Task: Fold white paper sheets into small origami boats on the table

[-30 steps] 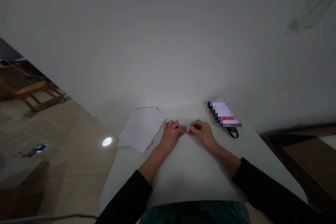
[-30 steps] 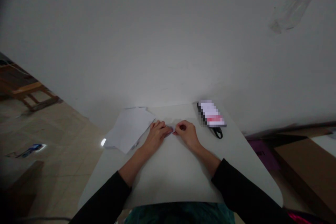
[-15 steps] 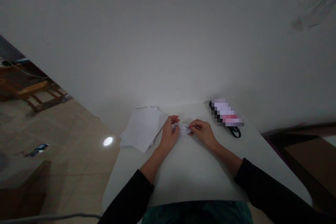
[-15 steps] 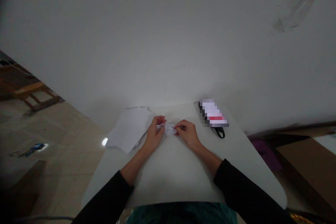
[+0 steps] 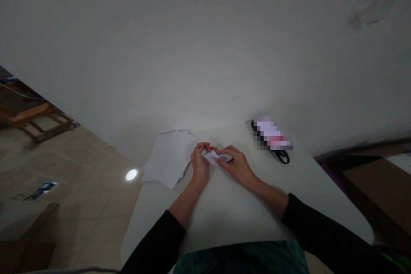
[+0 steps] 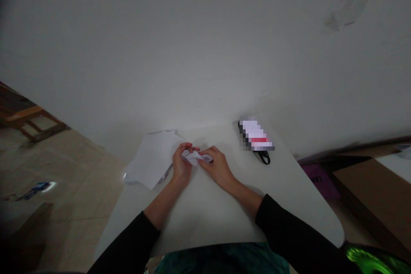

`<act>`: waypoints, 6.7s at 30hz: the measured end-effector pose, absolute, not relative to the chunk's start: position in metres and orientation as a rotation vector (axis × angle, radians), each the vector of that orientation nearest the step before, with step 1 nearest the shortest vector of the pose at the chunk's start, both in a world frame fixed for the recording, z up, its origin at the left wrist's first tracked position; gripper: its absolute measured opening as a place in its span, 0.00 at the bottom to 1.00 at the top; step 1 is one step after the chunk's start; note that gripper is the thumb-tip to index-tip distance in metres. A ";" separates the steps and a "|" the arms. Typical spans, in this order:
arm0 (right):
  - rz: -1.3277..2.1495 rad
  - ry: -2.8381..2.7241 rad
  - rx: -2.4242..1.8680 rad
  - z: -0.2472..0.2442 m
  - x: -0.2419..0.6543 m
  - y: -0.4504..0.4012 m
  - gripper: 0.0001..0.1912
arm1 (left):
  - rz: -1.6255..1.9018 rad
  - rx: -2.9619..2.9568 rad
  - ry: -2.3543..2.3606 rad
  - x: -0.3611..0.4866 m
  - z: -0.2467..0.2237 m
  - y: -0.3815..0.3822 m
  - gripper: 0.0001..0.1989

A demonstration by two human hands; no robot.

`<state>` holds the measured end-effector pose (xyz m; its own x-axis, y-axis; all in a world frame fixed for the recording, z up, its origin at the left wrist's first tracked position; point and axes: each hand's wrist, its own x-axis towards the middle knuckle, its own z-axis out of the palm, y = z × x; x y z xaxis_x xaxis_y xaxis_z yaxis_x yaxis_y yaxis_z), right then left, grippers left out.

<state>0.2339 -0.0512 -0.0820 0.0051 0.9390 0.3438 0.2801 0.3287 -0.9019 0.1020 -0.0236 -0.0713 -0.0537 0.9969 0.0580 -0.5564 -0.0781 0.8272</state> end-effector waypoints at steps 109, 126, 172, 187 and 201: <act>0.651 -1.306 -1.214 -0.087 0.219 -0.056 0.04 | 1.374 1.321 0.979 0.128 -0.061 -0.063 0.23; 0.685 -1.501 -1.080 -0.091 0.218 -0.058 0.09 | 1.468 1.334 1.060 0.124 -0.061 -0.056 0.18; 0.797 -1.468 -1.132 -0.091 0.210 -0.062 0.03 | 1.740 1.116 0.941 0.117 -0.063 -0.047 0.10; 0.501 -1.446 -1.312 -0.079 0.247 -0.036 0.06 | 1.636 1.460 1.053 0.114 -0.058 -0.049 0.21; -0.088 -1.777 -1.576 -0.074 0.280 0.018 0.08 | 0.491 2.294 2.059 0.021 -0.024 -0.002 0.21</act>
<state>0.2799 0.0179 -0.0737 0.0354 0.8278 0.5600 0.8790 0.2408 -0.4116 0.0210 -0.0015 -0.0240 0.0801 0.9727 0.2177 0.9664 -0.1293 0.2223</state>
